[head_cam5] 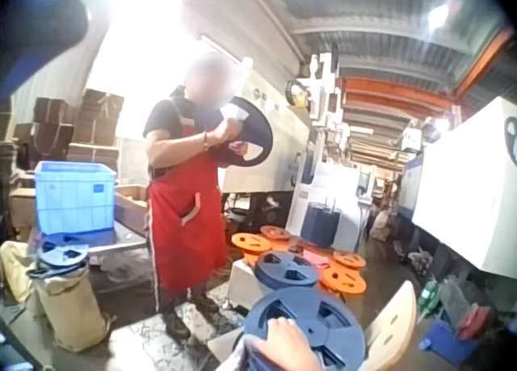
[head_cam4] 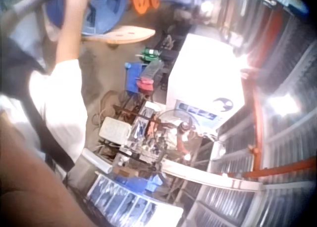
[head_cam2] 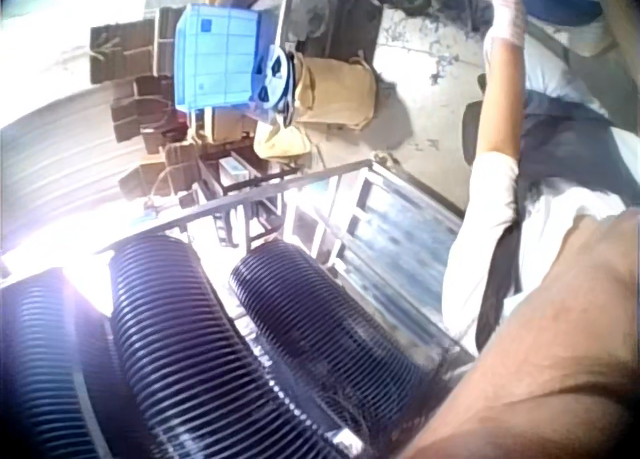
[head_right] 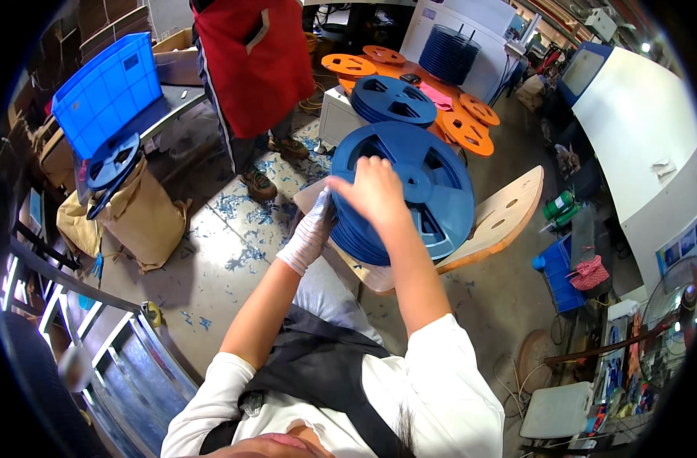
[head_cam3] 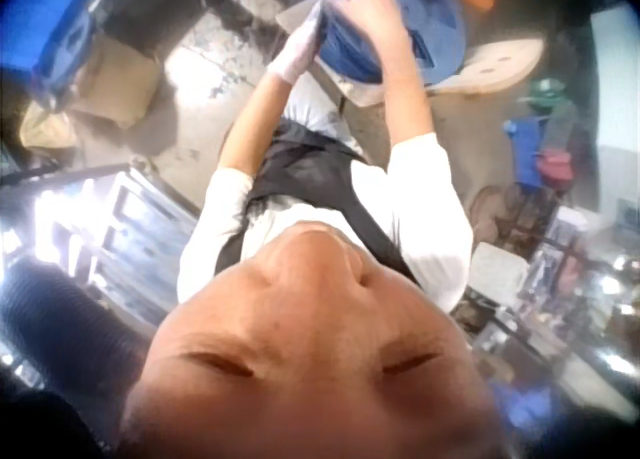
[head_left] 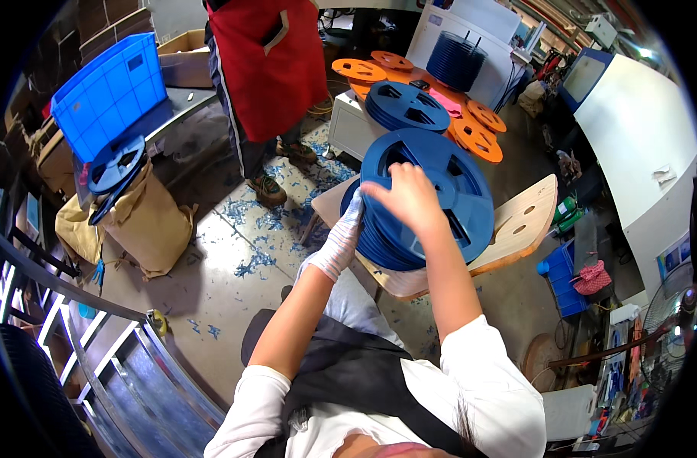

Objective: The person sits on the floor in a workshop and repeatedly picks up blue plastic reel-like parts from a nearby pile. They place each part onto a vertical metal rack, stacking them one by one. The person wears gloves and handles the parts with both hands, occasionally adjusting the stack on the rack.

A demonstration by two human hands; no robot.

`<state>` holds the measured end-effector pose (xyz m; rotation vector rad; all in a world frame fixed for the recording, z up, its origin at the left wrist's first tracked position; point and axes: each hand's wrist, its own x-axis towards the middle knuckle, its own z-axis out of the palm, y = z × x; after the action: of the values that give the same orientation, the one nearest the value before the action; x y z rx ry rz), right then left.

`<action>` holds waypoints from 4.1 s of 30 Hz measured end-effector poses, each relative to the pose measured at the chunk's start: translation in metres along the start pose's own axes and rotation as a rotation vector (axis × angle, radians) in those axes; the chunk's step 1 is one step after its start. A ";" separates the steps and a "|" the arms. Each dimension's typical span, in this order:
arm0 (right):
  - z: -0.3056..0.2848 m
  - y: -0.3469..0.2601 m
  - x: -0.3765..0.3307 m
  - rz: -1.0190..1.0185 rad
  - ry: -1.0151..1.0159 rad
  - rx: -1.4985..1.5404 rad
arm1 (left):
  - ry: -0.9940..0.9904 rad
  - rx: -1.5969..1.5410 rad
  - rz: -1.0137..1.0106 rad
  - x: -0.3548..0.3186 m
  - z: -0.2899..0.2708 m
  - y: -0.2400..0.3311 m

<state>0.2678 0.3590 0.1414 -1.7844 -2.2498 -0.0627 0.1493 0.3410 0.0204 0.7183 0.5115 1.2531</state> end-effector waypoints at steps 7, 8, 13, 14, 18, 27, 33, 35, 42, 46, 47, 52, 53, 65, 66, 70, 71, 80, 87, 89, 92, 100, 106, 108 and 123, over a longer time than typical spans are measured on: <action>0.008 0.009 0.073 0.221 -0.271 0.021 | -0.021 -0.011 0.007 0.007 -0.004 -0.021; 0.012 0.008 0.080 0.210 -0.307 0.027 | -0.020 -0.015 0.020 0.006 -0.011 -0.023; 0.039 0.032 0.108 0.258 -0.507 0.222 | 0.162 -0.035 -0.080 -0.020 -0.019 -0.009; 0.044 0.035 0.113 0.275 -0.482 0.284 | 0.209 -0.014 -0.087 -0.020 -0.025 -0.009; 0.066 0.046 0.122 0.366 -0.402 0.559 | 0.346 0.031 -0.111 -0.025 -0.050 -0.013; 0.065 0.036 0.111 0.502 -0.349 0.720 | 0.368 0.015 -0.030 -0.043 -0.080 -0.024; 0.074 0.043 0.110 0.431 -0.255 0.812 | 0.263 0.077 -0.166 -0.019 -0.058 -0.045; 0.081 0.052 0.113 0.443 -0.214 0.854 | 0.075 0.292 -0.051 -0.016 -0.039 -0.042; 0.096 0.059 0.126 0.473 -0.203 0.719 | -0.227 0.529 0.158 0.016 -0.057 -0.097; 0.103 0.046 0.125 0.436 -0.242 0.261 | -0.332 0.680 0.347 0.010 -0.072 -0.104; 0.101 0.047 0.130 0.453 -0.297 0.237 | -0.322 0.613 0.273 0.009 -0.071 -0.102; 0.093 0.051 0.129 0.489 -0.295 0.348 | -0.161 0.244 -0.083 -0.020 -0.034 -0.064; 0.093 0.048 0.130 0.485 -0.308 0.343 | -0.153 0.266 -0.092 -0.024 -0.036 -0.057; 0.042 0.019 0.132 0.459 0.025 0.719 | -0.106 0.419 -0.039 -0.040 -0.060 -0.057; 0.036 0.024 0.134 0.458 0.093 0.773 | -0.054 0.345 -0.105 -0.045 -0.051 -0.055; 0.002 0.000 0.145 0.331 0.224 0.912 | -0.114 0.582 0.155 -0.047 -0.094 -0.064; -0.005 -0.003 0.140 0.345 0.205 0.955 | -0.085 0.542 0.113 -0.057 -0.088 -0.060; -0.072 -0.052 0.141 -0.085 0.298 1.303 | 0.194 0.121 -0.096 -0.087 -0.075 -0.022; -0.163 -0.123 0.022 -0.528 -0.087 1.601 | 0.531 -0.105 0.093 -0.134 -0.120 0.024; -0.161 -0.140 -0.001 -0.663 -0.244 1.760 | 0.718 -0.154 0.259 -0.172 -0.158 0.034; -0.116 -0.145 -0.009 -0.817 -0.466 1.916 | 0.964 -0.233 0.456 -0.243 -0.146 0.060; 0.092 -0.211 -0.102 -0.335 -1.146 2.698 | 1.715 0.514 0.775 -0.425 -0.127 0.052; 0.174 -0.179 -0.148 -0.034 -1.150 2.548 | 1.674 0.928 0.447 -0.439 -0.120 0.035; 0.180 -0.149 -0.160 0.189 -1.103 2.381 | 1.593 1.096 0.370 -0.431 -0.115 0.033; 0.177 -0.097 -0.217 0.397 -1.270 2.012 | 1.142 1.620 -0.428 -0.294 -0.058 0.050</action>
<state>0.1874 0.1645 -0.0676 -0.7038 -0.7624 2.6464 0.0020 0.0756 0.0071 0.9984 2.6115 0.4855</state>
